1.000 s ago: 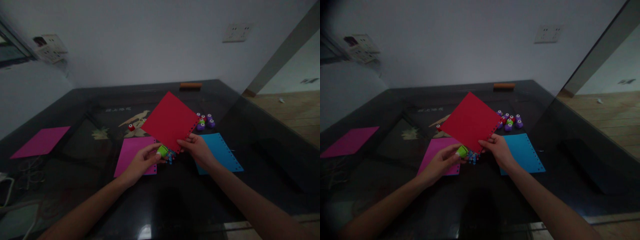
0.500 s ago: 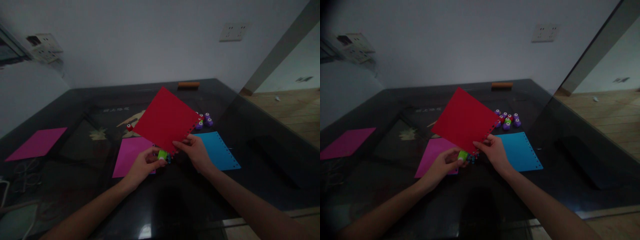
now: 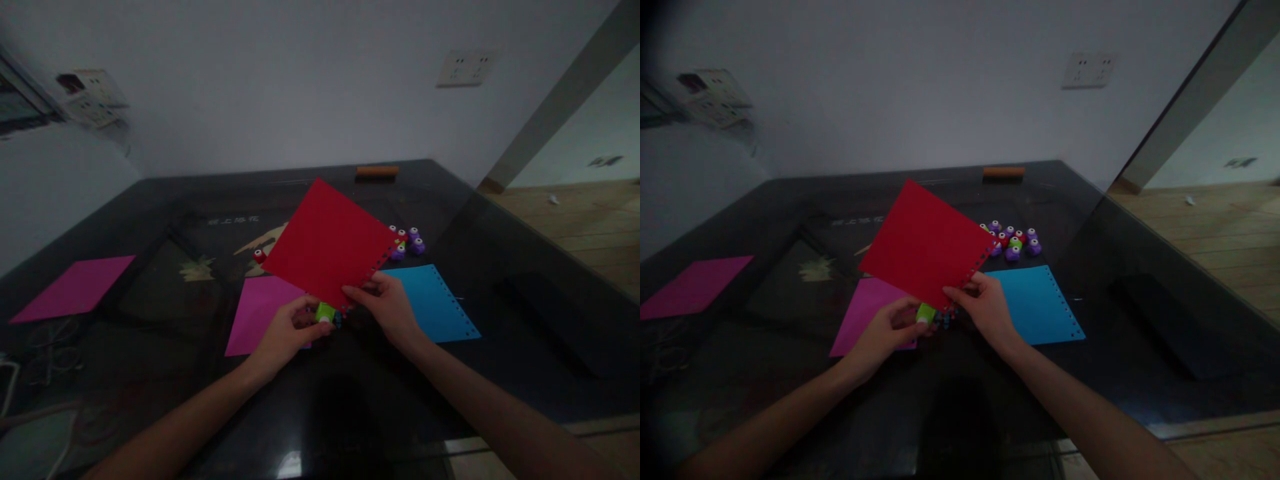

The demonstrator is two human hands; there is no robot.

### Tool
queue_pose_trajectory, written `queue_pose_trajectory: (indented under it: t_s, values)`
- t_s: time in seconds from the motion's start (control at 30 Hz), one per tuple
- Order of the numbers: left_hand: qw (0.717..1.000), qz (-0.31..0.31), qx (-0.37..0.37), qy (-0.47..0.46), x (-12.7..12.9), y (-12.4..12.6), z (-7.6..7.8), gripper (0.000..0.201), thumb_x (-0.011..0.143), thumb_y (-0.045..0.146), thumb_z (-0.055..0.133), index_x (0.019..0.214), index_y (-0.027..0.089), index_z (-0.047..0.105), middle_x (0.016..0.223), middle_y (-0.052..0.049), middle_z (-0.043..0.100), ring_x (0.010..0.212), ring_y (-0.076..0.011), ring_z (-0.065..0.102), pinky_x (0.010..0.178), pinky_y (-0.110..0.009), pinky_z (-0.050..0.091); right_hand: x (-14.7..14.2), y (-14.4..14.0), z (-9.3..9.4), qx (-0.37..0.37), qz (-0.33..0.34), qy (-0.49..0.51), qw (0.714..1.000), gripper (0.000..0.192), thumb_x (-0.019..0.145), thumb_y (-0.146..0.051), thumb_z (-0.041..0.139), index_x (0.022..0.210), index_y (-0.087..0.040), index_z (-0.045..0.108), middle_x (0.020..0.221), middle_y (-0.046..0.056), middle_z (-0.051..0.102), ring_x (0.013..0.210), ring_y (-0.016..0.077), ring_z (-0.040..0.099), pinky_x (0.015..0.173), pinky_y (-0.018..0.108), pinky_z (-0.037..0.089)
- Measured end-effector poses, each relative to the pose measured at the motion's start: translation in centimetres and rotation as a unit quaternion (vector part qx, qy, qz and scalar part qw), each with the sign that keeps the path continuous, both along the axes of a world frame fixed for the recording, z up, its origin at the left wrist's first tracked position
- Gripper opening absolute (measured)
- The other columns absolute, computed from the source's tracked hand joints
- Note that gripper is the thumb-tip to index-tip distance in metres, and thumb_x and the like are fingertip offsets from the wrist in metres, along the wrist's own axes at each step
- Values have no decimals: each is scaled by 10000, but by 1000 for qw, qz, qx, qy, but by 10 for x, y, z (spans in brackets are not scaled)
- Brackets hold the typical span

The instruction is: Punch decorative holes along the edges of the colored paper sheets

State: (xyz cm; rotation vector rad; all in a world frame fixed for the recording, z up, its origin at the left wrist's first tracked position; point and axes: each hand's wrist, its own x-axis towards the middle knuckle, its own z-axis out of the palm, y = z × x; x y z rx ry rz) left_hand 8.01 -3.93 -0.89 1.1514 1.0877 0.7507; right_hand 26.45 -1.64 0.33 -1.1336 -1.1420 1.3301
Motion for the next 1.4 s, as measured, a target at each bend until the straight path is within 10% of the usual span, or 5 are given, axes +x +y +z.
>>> queue_pose_trajectory:
  t_s: [1.4]
  values:
    - [999,31,2,3,8,-2,8,371,676,382,710,954,152,624,752,-30,636,630,-127,560,583,-239,436,-6,-7,-3,46,32,-108,993,248,695,-414,699,742,-172,672,718,42,684,631,177,607,574,295,477]
